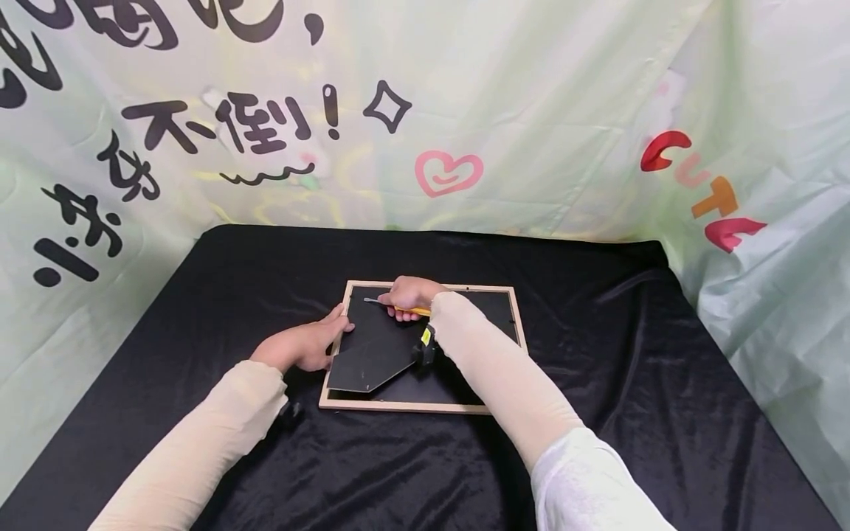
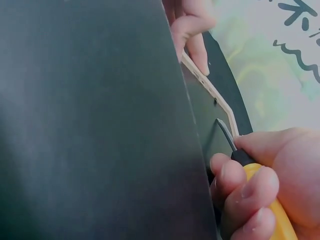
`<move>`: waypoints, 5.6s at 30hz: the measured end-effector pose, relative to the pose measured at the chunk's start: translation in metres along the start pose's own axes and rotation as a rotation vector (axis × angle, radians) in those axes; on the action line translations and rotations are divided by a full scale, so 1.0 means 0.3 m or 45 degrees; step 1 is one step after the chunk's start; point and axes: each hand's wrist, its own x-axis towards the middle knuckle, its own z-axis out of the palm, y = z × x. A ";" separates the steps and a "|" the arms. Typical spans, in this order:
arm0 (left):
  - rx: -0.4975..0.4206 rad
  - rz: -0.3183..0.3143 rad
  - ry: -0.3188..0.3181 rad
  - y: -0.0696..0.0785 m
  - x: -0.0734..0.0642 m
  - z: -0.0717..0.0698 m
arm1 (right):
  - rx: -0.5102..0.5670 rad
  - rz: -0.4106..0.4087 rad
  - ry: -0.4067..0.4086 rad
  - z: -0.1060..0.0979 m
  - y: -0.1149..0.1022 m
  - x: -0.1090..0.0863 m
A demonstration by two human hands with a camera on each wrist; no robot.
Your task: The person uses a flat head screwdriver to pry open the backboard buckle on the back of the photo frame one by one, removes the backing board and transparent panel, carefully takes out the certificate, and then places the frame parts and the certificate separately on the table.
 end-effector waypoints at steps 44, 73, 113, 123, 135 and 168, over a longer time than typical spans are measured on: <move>-0.051 0.029 0.008 -0.019 -0.003 0.019 | -0.141 -0.040 0.058 0.034 -0.048 0.043; -0.002 0.068 0.006 -0.023 -0.010 0.011 | -0.009 -0.107 0.072 0.039 -0.027 0.062; -0.005 0.099 0.005 -0.023 -0.001 0.009 | -0.053 -0.105 0.087 0.037 -0.015 0.048; 0.019 0.087 0.006 -0.024 -0.010 -0.003 | -0.035 -0.148 0.098 0.041 -0.023 0.060; 0.011 0.071 -0.006 -0.017 -0.020 -0.011 | -0.056 -0.192 0.126 0.049 -0.019 0.064; -0.008 0.071 -0.033 -0.009 -0.022 -0.007 | 0.040 -0.109 0.065 0.040 -0.015 0.042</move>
